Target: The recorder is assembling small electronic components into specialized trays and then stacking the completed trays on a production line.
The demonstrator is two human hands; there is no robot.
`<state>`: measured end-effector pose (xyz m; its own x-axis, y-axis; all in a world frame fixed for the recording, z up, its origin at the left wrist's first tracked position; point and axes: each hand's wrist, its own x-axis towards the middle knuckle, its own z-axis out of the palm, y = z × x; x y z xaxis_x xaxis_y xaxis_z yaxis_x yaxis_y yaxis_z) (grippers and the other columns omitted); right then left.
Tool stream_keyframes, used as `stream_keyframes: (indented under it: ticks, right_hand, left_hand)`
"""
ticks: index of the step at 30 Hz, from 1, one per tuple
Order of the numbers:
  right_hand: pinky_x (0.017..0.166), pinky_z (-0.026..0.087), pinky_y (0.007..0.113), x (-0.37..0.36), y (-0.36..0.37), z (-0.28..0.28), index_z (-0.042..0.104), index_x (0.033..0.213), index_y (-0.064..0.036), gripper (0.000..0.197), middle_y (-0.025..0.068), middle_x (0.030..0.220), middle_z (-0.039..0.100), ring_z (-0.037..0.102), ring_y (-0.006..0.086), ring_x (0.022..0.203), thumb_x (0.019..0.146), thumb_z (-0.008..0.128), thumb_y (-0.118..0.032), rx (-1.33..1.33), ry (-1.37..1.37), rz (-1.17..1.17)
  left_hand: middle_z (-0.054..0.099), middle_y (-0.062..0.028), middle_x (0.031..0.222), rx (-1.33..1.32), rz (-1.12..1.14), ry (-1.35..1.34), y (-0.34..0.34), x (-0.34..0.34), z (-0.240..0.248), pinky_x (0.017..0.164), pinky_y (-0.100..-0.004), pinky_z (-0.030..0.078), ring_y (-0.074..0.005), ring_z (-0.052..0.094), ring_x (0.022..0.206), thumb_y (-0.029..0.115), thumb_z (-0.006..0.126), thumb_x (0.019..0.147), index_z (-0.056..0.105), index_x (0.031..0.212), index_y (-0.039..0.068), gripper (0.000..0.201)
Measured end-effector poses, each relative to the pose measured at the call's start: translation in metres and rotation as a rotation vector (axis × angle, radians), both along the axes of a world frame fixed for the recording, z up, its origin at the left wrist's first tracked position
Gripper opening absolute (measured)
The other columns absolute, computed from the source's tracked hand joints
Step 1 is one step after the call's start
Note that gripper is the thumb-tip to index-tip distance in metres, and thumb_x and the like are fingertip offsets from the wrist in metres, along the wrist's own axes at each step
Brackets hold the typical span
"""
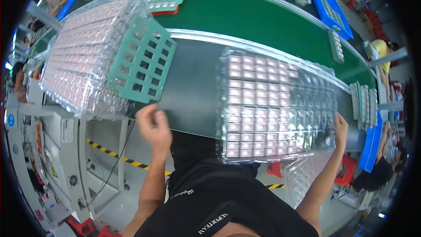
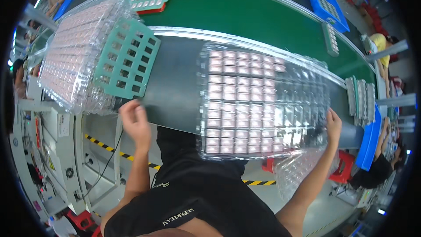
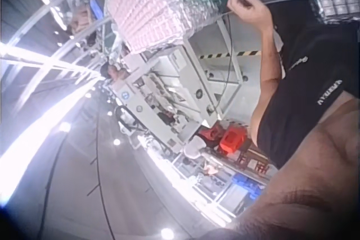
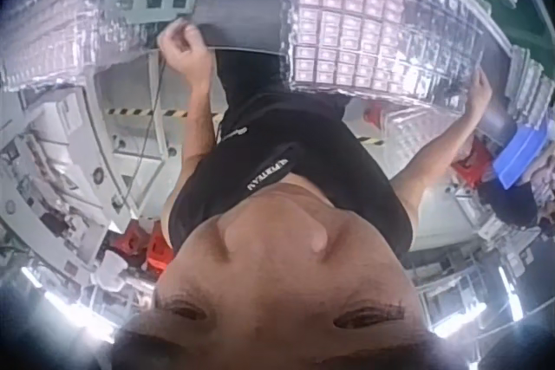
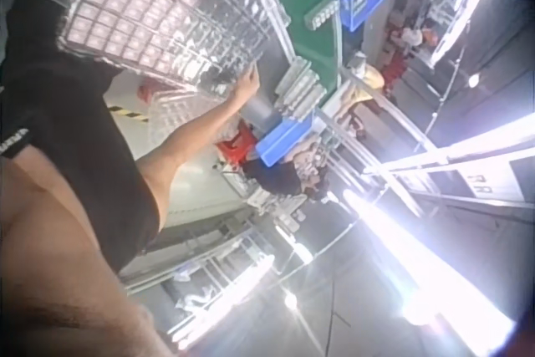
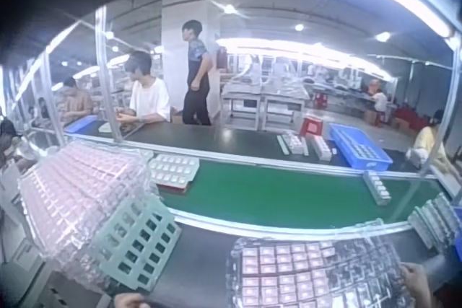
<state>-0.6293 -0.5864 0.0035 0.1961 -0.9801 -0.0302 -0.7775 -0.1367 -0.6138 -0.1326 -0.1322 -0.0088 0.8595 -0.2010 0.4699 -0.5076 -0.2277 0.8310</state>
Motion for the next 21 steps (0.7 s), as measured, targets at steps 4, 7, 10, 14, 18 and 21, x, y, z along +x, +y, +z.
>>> stream_keyframes:
  ticks: [4,7,10,14,18,21]
  right_hand:
    - [0.061,0.046,0.026,0.037,0.011,0.008,0.065,0.127,0.0027,0.04,-0.0014,0.082,0.062,0.052,0.0067,0.07,0.099,0.06,-0.025,-0.001,-0.088,0.052]
    - [0.055,0.042,0.022,0.031,0.016,0.017,0.067,0.123,0.0028,0.035,-0.0033,0.08,0.06,0.05,0.004,0.065,0.098,0.061,-0.022,0.095,-0.183,0.054]
    - [0.053,0.043,0.023,0.011,0.019,0.017,0.066,0.123,0.0036,0.034,-0.003,0.076,0.059,0.051,0.004,0.062,0.098,0.062,-0.019,0.137,-0.229,0.018]
    - [0.054,0.044,0.023,0.003,0.023,0.022,0.065,0.124,0.0032,0.036,-0.0011,0.075,0.059,0.053,0.0059,0.061,0.097,0.061,-0.02,0.148,-0.242,0.162]
    - [0.067,0.049,0.028,0.001,0.021,0.027,0.063,0.129,-0.0017,0.037,0.0041,0.082,0.064,0.061,0.0124,0.075,0.097,0.062,-0.021,-0.052,-0.102,0.086]
    - [0.084,0.053,0.037,0.015,0.028,0.036,0.067,0.119,-0.0008,0.035,0.0206,0.107,0.068,0.067,0.0312,0.096,0.092,0.067,-0.023,-0.414,-0.107,0.053]
  left_hand:
    - [0.052,-0.0186,0.131,-0.184,0.146,0.254,0.006,-0.019,-0.008,0.104,-0.0362,0.042,-0.0244,0.053,0.121,0.005,0.056,0.098,0.04,0.138,-0.005,0.044]
    - [0.048,-0.0212,0.139,-0.209,-0.046,0.382,-0.03,-0.033,0.014,0.108,-0.0378,0.04,-0.026,0.05,0.129,0.006,0.056,0.099,0.034,0.145,-0.007,0.053]
    - [0.052,-0.0199,0.135,-0.254,-0.122,0.442,-0.074,-0.046,0.022,0.104,-0.0388,0.044,-0.0262,0.055,0.123,0.009,0.056,0.101,0.038,0.143,-0.008,0.048]
    - [0.06,-0.0143,0.122,-0.301,-0.135,0.519,-0.101,-0.049,0.013,0.091,-0.038,0.054,-0.0233,0.064,0.103,0.015,0.049,0.106,0.051,0.131,-0.008,0.033]
    - [0.061,-0.0162,0.123,-0.18,-0.068,0.267,-0.113,-0.054,0.01,0.094,-0.0385,0.054,-0.0248,0.063,0.107,0.016,0.048,0.107,0.053,0.131,-0.007,0.034]
    - [0.065,-0.0193,0.121,0.074,0.028,-0.153,-0.122,-0.067,0.035,0.092,-0.0358,0.052,-0.0249,0.064,0.104,0.018,0.049,0.107,0.06,0.127,-0.008,0.035]
